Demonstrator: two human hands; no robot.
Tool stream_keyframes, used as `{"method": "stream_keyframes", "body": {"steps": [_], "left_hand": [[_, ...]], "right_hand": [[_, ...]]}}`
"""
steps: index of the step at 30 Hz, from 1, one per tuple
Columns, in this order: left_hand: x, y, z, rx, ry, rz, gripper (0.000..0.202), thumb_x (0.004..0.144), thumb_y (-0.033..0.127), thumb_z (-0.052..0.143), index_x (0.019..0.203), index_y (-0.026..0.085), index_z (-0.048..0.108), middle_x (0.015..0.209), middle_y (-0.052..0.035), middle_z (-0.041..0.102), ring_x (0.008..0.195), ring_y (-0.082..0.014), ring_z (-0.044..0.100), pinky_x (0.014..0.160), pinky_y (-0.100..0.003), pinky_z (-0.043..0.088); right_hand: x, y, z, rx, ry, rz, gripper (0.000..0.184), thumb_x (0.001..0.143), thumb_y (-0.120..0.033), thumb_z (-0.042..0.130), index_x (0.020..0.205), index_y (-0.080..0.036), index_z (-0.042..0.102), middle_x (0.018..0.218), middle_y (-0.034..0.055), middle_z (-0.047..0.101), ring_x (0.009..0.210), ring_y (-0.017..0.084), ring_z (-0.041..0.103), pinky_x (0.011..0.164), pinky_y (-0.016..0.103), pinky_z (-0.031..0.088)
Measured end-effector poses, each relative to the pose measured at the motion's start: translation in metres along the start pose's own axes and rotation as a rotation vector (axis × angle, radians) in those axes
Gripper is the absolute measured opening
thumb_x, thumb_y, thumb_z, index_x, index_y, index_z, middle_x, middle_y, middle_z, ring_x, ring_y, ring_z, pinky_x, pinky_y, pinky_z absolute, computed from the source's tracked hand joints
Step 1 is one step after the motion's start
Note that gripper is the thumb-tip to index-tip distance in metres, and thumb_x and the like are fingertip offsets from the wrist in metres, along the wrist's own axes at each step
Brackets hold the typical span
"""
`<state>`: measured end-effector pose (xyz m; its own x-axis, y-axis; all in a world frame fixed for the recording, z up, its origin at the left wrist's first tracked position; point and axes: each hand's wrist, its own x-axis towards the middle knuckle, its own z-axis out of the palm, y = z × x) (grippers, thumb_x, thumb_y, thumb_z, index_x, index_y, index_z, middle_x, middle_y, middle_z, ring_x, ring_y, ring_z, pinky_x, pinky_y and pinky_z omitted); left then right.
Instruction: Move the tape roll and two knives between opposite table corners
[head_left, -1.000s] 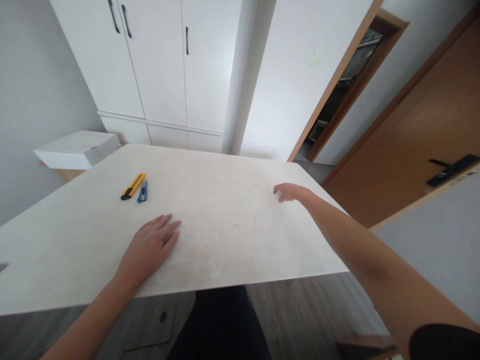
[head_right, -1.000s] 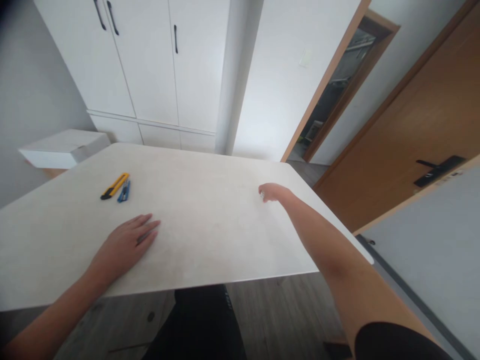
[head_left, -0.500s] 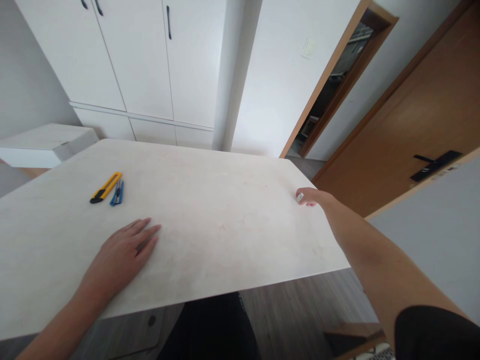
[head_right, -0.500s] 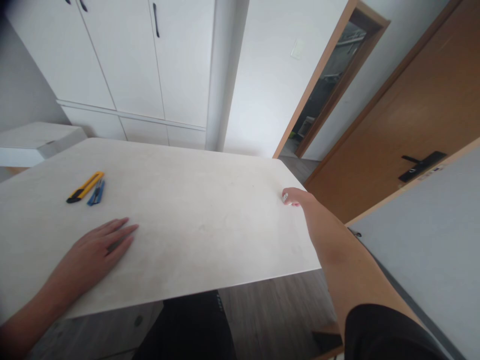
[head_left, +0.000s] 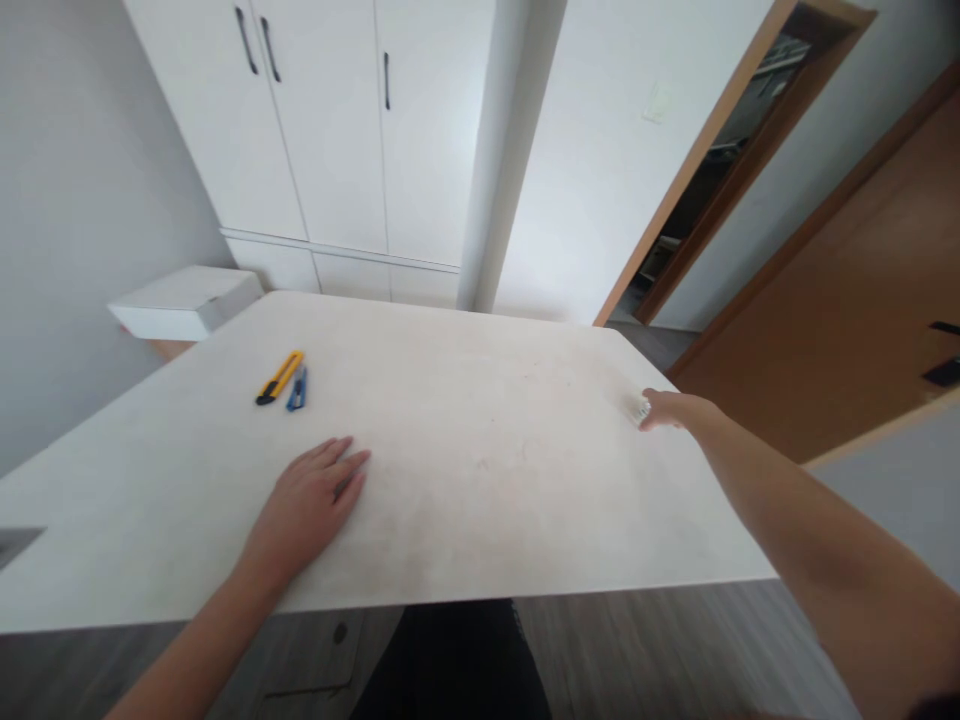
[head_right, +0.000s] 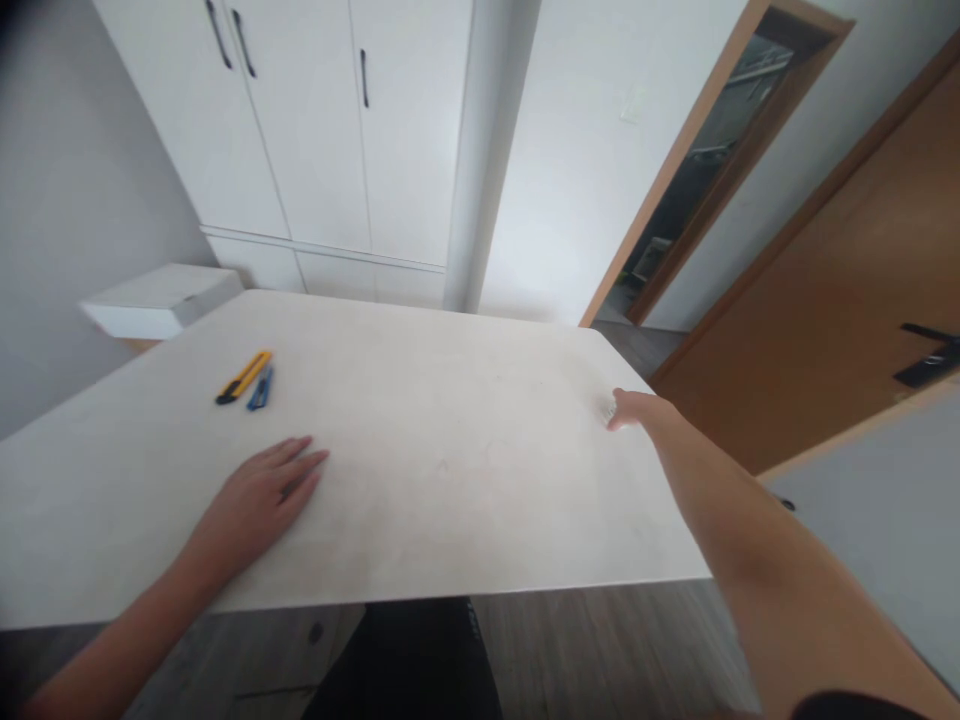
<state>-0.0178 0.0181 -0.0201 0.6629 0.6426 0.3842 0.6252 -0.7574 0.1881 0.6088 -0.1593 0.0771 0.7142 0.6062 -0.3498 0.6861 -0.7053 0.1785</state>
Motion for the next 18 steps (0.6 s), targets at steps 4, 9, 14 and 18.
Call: {"method": "stream_keyframes", "body": {"steps": [4, 9, 14, 18], "left_hand": [[0.002, 0.014, -0.010, -0.004, -0.028, -0.070, 0.039, 0.098, 0.034, 0.047, 0.126, 0.024, 0.072, 0.141, -0.0127, 0.063, 0.132, -0.0292, 0.057, 0.114, -0.049, 0.044], [0.002, 0.021, -0.017, -0.036, -0.066, -0.131, 0.037, 0.099, 0.031, 0.049, 0.129, 0.025, 0.070, 0.146, -0.0123, 0.059, 0.137, -0.0289, 0.053, 0.117, -0.051, 0.039], [0.001, 0.024, -0.022, -0.081, -0.074, -0.150, 0.036, 0.098, 0.031, 0.051, 0.128, 0.026, 0.070, 0.148, -0.0113, 0.058, 0.139, -0.0301, 0.051, 0.117, -0.050, 0.037], [0.002, 0.024, -0.024, -0.113, -0.054, -0.154, 0.035, 0.098, 0.030, 0.050, 0.127, 0.024, 0.070, 0.146, -0.0110, 0.059, 0.137, -0.0297, 0.052, 0.117, -0.050, 0.037]], "right_hand": [[-0.010, -0.060, -0.012, -0.120, 0.284, -0.037, 0.057, 0.077, -0.036, 0.077, 0.127, -0.014, 0.063, 0.119, 0.0237, 0.065, 0.100, 0.037, 0.069, 0.076, 0.041, 0.053], [-0.072, -0.219, -0.030, 0.041, 0.319, -0.508, 0.027, 0.096, -0.031, 0.055, 0.114, -0.019, 0.071, 0.109, 0.0123, 0.074, 0.102, 0.025, 0.068, 0.085, 0.031, 0.048], [-0.155, -0.407, -0.034, 0.148, 0.321, -0.867, 0.028, 0.098, -0.027, 0.050, 0.101, -0.017, 0.076, 0.108, 0.0092, 0.077, 0.102, 0.020, 0.068, 0.085, 0.026, 0.045], [-0.200, -0.532, -0.037, 0.194, 0.283, -0.952, 0.033, 0.099, -0.030, 0.048, 0.104, -0.015, 0.077, 0.113, 0.0134, 0.076, 0.107, 0.023, 0.068, 0.087, 0.028, 0.047]]}}
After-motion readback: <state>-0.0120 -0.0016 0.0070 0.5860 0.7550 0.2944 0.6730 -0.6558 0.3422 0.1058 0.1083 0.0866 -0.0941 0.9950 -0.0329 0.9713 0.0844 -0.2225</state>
